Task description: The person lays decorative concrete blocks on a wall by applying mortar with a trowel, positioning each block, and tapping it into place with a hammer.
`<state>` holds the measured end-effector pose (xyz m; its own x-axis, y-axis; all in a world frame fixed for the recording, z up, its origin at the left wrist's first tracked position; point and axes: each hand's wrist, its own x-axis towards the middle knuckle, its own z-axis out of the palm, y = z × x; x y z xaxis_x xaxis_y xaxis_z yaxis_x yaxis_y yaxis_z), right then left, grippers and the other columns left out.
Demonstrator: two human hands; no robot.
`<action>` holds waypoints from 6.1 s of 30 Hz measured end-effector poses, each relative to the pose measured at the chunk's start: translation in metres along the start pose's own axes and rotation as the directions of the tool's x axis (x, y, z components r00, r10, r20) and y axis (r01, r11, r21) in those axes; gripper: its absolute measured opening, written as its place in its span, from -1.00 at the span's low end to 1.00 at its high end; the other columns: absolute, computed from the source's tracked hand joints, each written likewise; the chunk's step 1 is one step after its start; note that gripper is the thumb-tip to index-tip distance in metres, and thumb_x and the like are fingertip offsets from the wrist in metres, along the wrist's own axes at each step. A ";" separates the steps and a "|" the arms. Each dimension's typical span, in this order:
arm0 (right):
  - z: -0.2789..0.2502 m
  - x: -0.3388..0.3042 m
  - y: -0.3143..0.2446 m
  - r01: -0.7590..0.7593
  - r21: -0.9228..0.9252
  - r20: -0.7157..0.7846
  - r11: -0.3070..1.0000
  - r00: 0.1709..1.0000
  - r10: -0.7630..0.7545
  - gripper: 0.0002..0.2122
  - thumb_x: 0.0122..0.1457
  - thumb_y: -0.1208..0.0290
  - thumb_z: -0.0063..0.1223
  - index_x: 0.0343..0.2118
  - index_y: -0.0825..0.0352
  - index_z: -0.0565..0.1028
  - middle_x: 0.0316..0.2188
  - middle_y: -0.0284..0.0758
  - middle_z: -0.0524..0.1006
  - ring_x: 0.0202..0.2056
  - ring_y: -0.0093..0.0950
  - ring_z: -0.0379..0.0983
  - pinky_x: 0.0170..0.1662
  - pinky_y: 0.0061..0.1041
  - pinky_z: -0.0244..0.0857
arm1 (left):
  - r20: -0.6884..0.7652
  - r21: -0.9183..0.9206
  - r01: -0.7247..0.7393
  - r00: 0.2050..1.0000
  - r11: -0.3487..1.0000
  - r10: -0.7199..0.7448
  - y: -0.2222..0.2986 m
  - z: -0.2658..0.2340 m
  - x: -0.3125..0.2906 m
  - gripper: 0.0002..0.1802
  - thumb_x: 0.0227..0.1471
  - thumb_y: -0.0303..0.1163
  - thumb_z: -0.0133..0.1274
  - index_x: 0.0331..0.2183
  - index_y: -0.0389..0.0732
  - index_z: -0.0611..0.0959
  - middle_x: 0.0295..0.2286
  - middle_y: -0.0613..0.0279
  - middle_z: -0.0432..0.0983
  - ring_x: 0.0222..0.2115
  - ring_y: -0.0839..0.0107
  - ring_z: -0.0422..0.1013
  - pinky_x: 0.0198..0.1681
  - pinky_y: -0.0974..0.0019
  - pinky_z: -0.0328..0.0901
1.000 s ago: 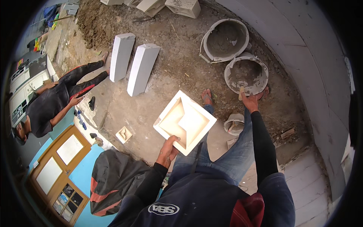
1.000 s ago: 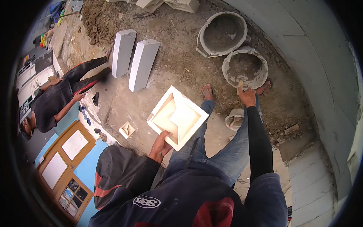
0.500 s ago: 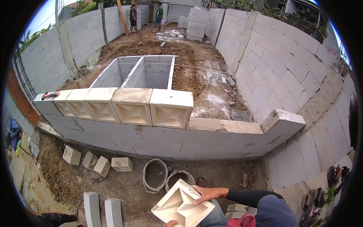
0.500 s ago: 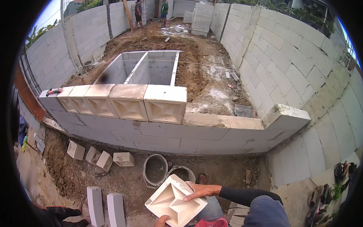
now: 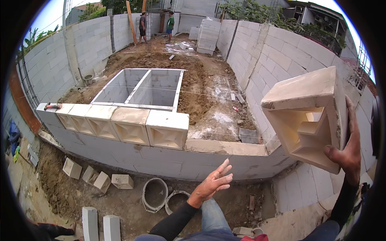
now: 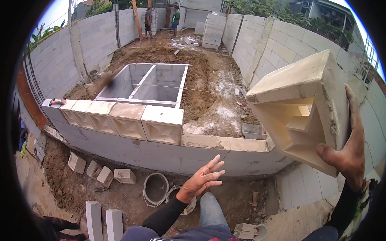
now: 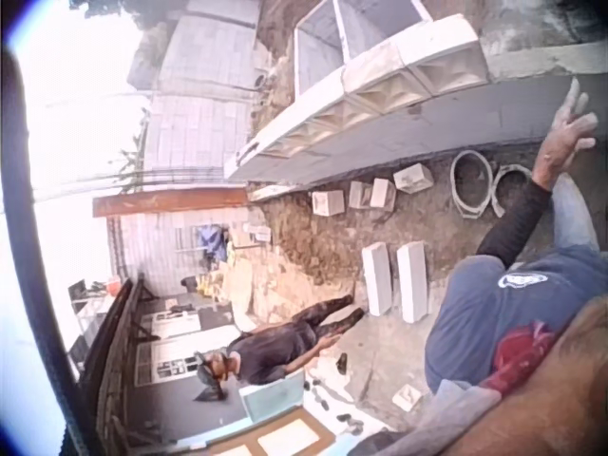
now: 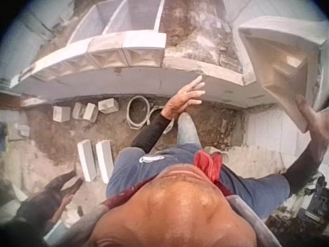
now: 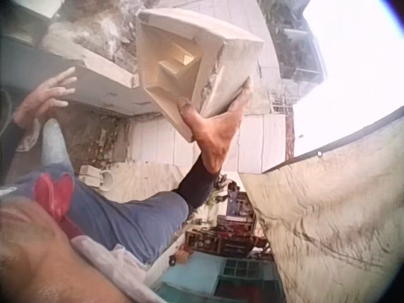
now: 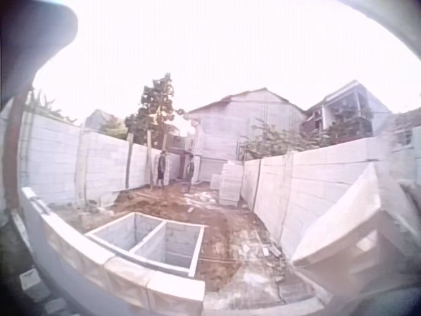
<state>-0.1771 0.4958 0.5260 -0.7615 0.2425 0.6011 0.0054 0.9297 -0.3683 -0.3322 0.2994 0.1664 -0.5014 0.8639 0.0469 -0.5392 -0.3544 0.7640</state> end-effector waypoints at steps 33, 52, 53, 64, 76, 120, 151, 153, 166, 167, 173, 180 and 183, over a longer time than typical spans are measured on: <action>0.423 0.190 0.181 0.381 0.355 0.846 0.854 0.258 -0.467 0.17 -0.21 0.06 0.52 0.34 0.63 0.00 0.19 0.15 0.25 0.23 0.03 0.25 0.29 -0.14 0.17 | -0.976 -0.185 -0.531 0.200 0.827 -0.090 -0.072 -0.088 0.158 -0.18 0.26 -0.03 0.08 0.29 -0.40 0.27 0.24 -0.18 0.23 0.28 0.03 0.15 0.31 0.05 0.10; 0.463 0.136 0.169 0.406 0.384 0.836 0.829 0.229 -0.499 0.21 -0.17 0.01 0.52 0.32 0.73 -0.06 0.20 0.23 0.20 0.24 0.06 0.19 0.31 -0.13 0.14 | -0.973 -0.009 -0.231 -0.223 0.973 -0.062 -0.058 -0.109 0.185 -0.36 0.03 -0.23 0.25 0.10 -0.37 0.58 -0.01 -0.23 0.57 0.07 0.02 0.48 0.14 0.17 0.34; 0.463 0.135 0.169 0.399 0.386 0.837 0.832 0.229 -0.498 0.21 -0.17 0.00 0.51 0.32 0.73 -0.07 0.20 0.23 0.20 0.25 0.06 0.19 0.31 -0.13 0.14 | -0.973 -0.012 -0.233 -0.221 0.972 -0.065 -0.059 -0.109 0.186 -0.32 0.01 -0.24 0.26 0.13 -0.36 0.56 0.03 -0.25 0.54 0.12 -0.02 0.45 0.18 0.15 0.33; 0.463 0.132 0.160 0.380 0.360 0.850 0.852 0.244 -0.467 0.20 -0.17 -0.01 0.50 0.32 0.70 -0.05 0.20 0.23 0.20 0.25 0.06 0.18 0.29 -0.12 0.15 | -0.955 -0.014 -0.308 -0.278 0.951 -0.104 -0.071 -0.126 0.192 -0.43 -0.05 -0.32 0.29 0.00 -0.39 0.66 -0.13 -0.15 0.66 -0.11 0.08 0.61 0.00 0.19 0.45; 0.467 0.146 0.169 -0.022 0.433 0.884 0.901 0.207 -0.419 -0.16 0.25 0.09 0.12 0.35 0.64 0.02 0.29 0.20 0.16 0.33 0.00 0.12 0.34 -0.20 0.07 | -0.927 0.006 -0.290 -0.360 0.957 -0.104 -0.072 -0.128 0.198 -0.42 -0.07 -0.32 0.29 -0.02 -0.45 0.66 -0.14 -0.20 0.65 -0.09 0.05 0.61 0.02 0.20 0.44; 0.477 0.154 0.178 -0.024 0.457 0.877 0.889 0.180 -0.446 -0.20 0.31 0.05 0.14 0.36 0.58 0.09 0.28 0.16 0.25 0.30 -0.10 0.24 0.31 -0.25 0.17 | -0.940 0.039 -0.167 -0.342 0.985 -0.021 -0.062 -0.128 0.189 -0.53 -0.08 -0.32 0.31 -0.13 -0.41 0.73 -0.28 -0.10 0.71 -0.26 0.17 0.65 -0.14 0.22 0.46; 0.475 0.155 0.178 0.011 0.467 0.865 0.884 0.200 -0.460 -0.20 0.28 0.05 0.17 0.36 0.56 0.12 0.23 0.19 0.31 0.25 -0.08 0.31 0.27 -0.23 0.24 | -0.958 0.030 -0.205 -0.285 0.978 -0.030 -0.069 -0.136 0.184 -0.55 -0.05 -0.36 0.33 -0.11 -0.42 0.73 -0.32 0.03 0.72 -0.31 0.36 0.63 -0.18 0.32 0.45; 0.480 0.153 0.180 0.018 0.445 0.882 0.895 0.166 -0.442 -0.19 0.29 0.01 0.15 0.37 0.55 0.11 0.23 0.18 0.31 0.23 -0.09 0.34 0.23 -0.18 0.28 | -0.964 0.030 -0.197 -0.265 0.980 -0.024 -0.072 -0.139 0.184 -0.56 -0.05 -0.37 0.33 -0.12 -0.43 0.73 -0.34 0.04 0.72 -0.33 0.37 0.61 -0.20 0.33 0.44; 0.193 0.210 0.164 -0.093 0.649 0.760 0.755 0.089 -0.643 -0.58 0.26 0.09 0.21 -0.02 0.36 0.61 -0.19 -0.18 0.64 -0.10 -0.32 0.59 -0.12 -0.39 0.44 | -0.985 -0.115 -0.436 -0.063 0.893 -0.158 -0.057 -0.130 0.179 -0.44 0.09 -0.52 0.24 0.10 -0.55 0.52 -0.16 -0.06 0.64 -0.21 0.34 0.56 -0.04 0.28 0.45; 0.196 0.176 0.175 -0.156 0.572 0.806 0.805 -0.073 -0.587 -0.57 0.23 0.09 0.24 -0.02 0.36 0.61 -0.20 -0.18 0.66 -0.12 -0.29 0.61 -0.12 -0.39 0.45 | -0.985 -0.128 -0.440 -0.050 0.889 -0.166 -0.059 -0.131 0.179 -0.41 0.09 -0.52 0.24 0.12 -0.55 0.49 -0.16 -0.05 0.63 -0.21 0.33 0.57 -0.01 0.28 0.45; 0.339 -0.068 0.213 -0.534 0.194 0.943 0.823 0.334 -0.005 -0.60 0.30 0.14 0.18 -0.01 0.40 0.59 -0.21 -0.22 0.66 -0.20 -0.44 0.60 -0.13 -0.43 0.45 | -0.977 -0.120 -0.416 0.208 0.902 -0.034 -0.067 -0.135 0.139 -0.41 0.10 -0.52 0.24 0.12 -0.57 0.47 -0.14 -0.05 0.62 -0.14 0.25 0.57 0.06 0.26 0.46; 0.368 -0.137 0.191 -0.726 0.264 0.896 0.635 0.428 0.117 -0.60 0.36 0.10 0.07 -0.03 0.39 0.60 -0.30 -0.35 0.62 -0.35 -0.59 0.51 -0.27 -0.51 0.39 | -0.267 0.956 0.237 0.443 0.176 0.856 0.027 -0.129 -0.011 -0.76 0.04 -0.43 0.34 -0.19 -0.20 0.77 -0.17 0.13 0.61 -0.08 0.22 0.49 -0.01 0.18 0.39; 0.407 -0.177 0.174 -0.731 0.233 0.899 0.642 0.413 0.143 -0.60 0.32 0.10 0.10 -0.05 0.38 0.61 -0.29 -0.29 0.65 -0.29 -0.51 0.54 -0.19 -0.43 0.41 | 0.171 0.818 0.357 0.596 -0.450 0.785 0.095 -0.154 -0.025 -0.65 -0.01 -0.32 0.38 -0.12 -0.06 0.76 -0.06 0.23 0.55 0.06 0.20 0.36 0.15 0.03 0.21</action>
<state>-0.3055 0.5017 0.0672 -0.8967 -0.0158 -0.4424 0.4086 0.3547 -0.8410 -0.4753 0.1895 0.1391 -0.6061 0.2981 0.7374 0.6171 0.7611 0.1995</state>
